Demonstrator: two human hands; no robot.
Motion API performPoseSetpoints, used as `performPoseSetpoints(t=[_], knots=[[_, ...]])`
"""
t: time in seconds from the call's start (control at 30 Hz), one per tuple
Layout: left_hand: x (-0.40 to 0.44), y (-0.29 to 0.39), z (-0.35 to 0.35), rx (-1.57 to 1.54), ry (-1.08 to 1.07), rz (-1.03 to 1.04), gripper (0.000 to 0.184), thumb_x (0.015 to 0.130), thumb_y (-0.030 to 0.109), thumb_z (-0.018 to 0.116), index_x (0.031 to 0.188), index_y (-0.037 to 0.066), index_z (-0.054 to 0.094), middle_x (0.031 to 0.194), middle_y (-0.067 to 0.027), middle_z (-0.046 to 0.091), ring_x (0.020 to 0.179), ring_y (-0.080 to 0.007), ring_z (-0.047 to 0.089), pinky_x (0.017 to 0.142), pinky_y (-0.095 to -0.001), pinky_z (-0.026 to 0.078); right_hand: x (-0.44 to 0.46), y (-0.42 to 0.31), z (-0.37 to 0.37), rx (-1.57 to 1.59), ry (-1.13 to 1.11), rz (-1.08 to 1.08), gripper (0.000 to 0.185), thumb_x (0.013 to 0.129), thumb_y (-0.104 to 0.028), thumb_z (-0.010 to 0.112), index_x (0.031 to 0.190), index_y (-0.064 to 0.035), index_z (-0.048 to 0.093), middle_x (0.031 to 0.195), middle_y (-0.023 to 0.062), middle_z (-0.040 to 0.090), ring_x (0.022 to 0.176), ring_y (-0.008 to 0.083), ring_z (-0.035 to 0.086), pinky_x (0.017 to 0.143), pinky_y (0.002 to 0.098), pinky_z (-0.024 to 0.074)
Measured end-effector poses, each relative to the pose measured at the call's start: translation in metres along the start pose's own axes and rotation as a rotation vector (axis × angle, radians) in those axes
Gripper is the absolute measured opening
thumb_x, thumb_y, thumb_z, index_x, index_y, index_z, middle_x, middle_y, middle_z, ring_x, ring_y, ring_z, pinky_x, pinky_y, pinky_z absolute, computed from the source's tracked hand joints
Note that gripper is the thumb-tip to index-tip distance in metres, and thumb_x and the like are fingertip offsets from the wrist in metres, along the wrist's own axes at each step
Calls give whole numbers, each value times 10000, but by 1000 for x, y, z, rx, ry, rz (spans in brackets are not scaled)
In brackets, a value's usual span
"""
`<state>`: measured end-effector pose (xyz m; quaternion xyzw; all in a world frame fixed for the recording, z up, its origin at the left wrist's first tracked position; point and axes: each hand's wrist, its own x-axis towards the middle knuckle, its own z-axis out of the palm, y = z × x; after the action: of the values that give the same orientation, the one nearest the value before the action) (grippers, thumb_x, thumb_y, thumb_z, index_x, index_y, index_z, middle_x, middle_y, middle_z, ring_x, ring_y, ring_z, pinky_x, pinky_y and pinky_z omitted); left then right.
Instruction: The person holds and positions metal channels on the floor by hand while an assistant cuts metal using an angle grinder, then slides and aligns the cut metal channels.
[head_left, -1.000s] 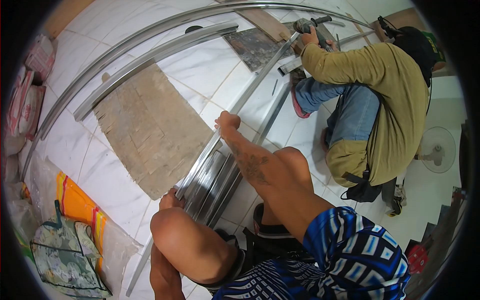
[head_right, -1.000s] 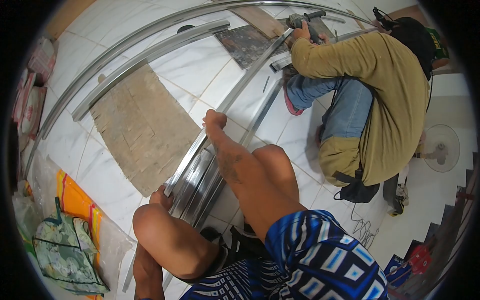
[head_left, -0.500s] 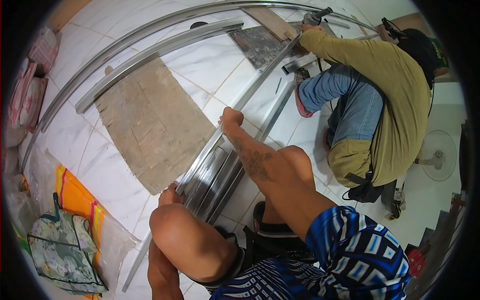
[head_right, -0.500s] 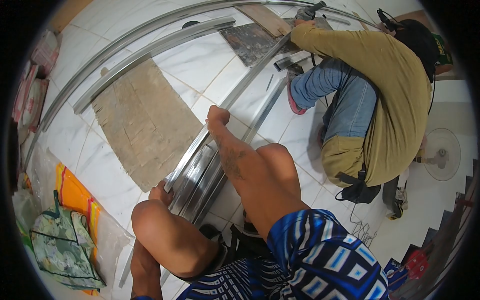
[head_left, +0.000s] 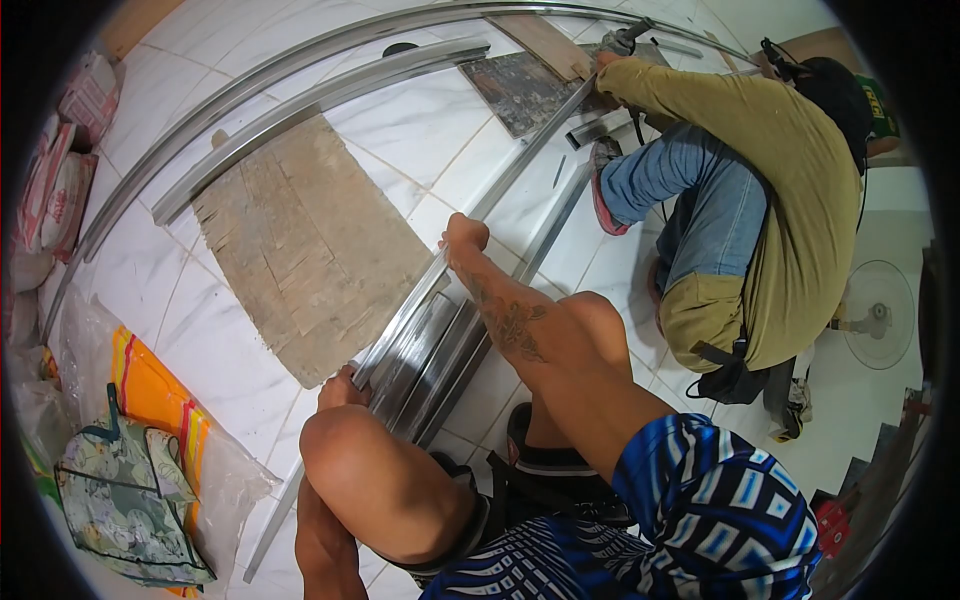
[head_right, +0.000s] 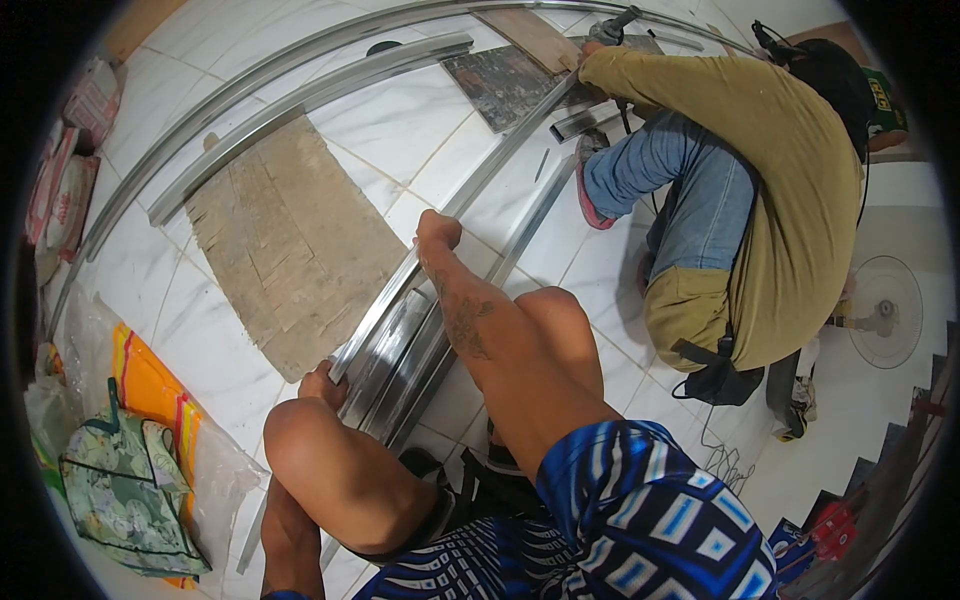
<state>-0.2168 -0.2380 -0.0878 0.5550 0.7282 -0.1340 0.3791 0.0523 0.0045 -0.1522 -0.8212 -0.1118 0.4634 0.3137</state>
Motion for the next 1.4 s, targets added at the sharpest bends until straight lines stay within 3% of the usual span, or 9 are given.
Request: performPoseSetpoints(t=[0.17,0.3,0.47,0.53,0.87,0.97,1.17,1.27,1.4], knots=[[0,-1,1,-14,-2,2,522,785,397,712,1243,180,590,1040,-194,702,987,-374,669,866,-465,540,-10,-6,-1,296,110,83,238,841,-70,572,988,117,581,829,199,643,615,252,646,527,354,565],[3,-4,4,-7,-4,7,522,787,395,710,1247,180,588,1037,-193,703,987,-375,669,867,-464,540,24,14,9,-23,37,-22,231,844,-65,567,989,114,583,818,193,638,626,255,651,523,354,561],[2,-4,3,-5,6,12,535,789,396,710,1260,179,582,1039,-192,702,989,-376,667,870,-463,539,-39,-23,-8,303,84,113,233,844,-63,564,998,110,585,827,191,640,637,255,656,520,349,560],[3,-4,3,-8,-4,11,541,788,397,713,1265,178,579,1043,-193,701,992,-377,666,871,-462,538,-32,-18,-8,132,32,45,236,842,-67,563,995,111,584,820,193,640,629,255,652,519,350,558],[1,-2,1,-17,-2,8,544,778,372,733,1262,172,584,1062,-197,696,1013,-374,660,881,-458,534,-49,-33,-8,246,105,202,178,864,-8,620,1024,57,659,896,186,705,885,249,682,758,330,581],[-1,1,-3,-15,-5,6,542,778,369,732,1262,173,586,1061,-199,696,1017,-377,659,880,-459,533,-5,-4,0,260,91,130,205,840,-97,567,967,63,579,751,182,646,564,257,620,504,355,522],[-2,4,-3,-22,8,-11,522,782,369,728,1248,174,596,1050,-202,697,1004,-382,661,875,-464,533,98,50,16,560,-91,290,207,849,-112,575,968,56,564,757,189,652,548,271,615,517,365,521],[0,1,-1,-31,6,-4,518,781,368,729,1244,174,598,1045,-203,697,999,-385,662,872,-463,533,-46,-32,-8,268,50,198,205,886,26,555,1056,46,667,948,180,693,841,224,681,741,349,575],[0,2,-2,-16,-1,-9,518,778,364,732,1242,174,599,1045,-203,697,1001,-383,661,874,-461,532,54,25,14,193,-3,142,222,858,-129,568,961,67,553,774,195,652,592,292,633,527,380,515]])
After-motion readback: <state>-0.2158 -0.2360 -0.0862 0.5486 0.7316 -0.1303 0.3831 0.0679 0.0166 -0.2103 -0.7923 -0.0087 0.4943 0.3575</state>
